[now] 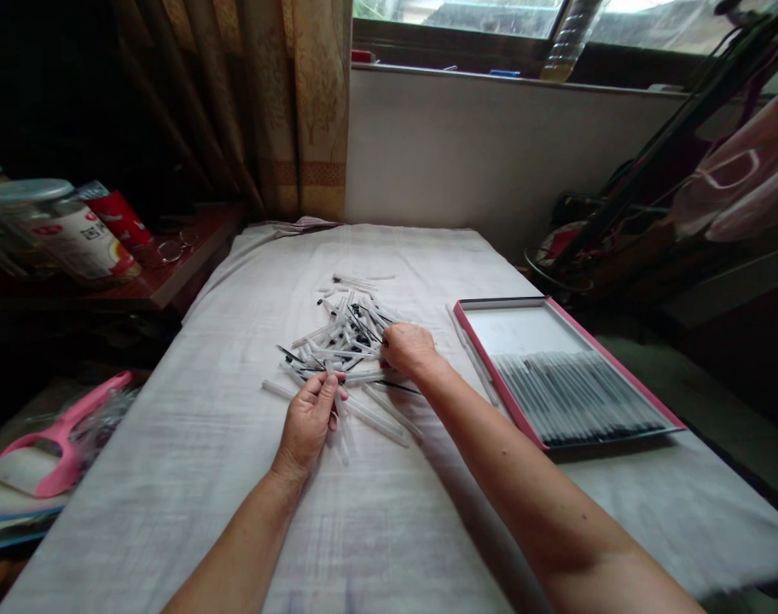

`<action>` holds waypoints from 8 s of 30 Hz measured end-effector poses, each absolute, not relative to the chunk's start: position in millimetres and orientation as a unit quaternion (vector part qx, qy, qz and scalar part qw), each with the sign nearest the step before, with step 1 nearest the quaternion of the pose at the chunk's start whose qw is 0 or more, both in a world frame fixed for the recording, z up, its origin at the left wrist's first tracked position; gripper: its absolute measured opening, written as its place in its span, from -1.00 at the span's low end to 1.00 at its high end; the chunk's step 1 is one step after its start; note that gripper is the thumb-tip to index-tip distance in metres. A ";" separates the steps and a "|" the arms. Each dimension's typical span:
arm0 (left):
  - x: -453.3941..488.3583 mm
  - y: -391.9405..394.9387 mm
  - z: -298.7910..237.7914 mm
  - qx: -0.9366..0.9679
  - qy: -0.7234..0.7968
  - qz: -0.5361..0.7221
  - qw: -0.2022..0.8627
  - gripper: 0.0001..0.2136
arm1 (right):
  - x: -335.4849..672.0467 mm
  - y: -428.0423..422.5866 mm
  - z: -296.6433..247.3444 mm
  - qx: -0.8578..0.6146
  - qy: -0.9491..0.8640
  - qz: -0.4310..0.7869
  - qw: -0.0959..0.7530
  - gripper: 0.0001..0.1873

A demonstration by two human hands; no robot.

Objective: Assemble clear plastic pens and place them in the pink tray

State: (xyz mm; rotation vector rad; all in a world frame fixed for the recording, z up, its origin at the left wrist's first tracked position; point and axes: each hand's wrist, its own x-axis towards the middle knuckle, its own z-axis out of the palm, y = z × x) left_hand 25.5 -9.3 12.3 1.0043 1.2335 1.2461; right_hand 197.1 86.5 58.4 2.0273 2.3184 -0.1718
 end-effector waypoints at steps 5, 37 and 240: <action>26.2 -10.3 13.2 0.421 0.501 0.525 0.544 -0.48 | 204.5 77.9 65.9 0.676 0.735 -0.048 0.000 -0.68; 24.0 -19.9 17.4 0.647 0.495 0.490 0.310 -0.75 | 257.0 29.8 114.3 0.499 0.622 -0.496 -0.343 -0.85; 24.8 -25.3 12.4 0.808 0.458 0.359 0.091 -0.78 | 208.3 -7.8 17.0 0.423 0.474 -0.617 -0.464 -0.80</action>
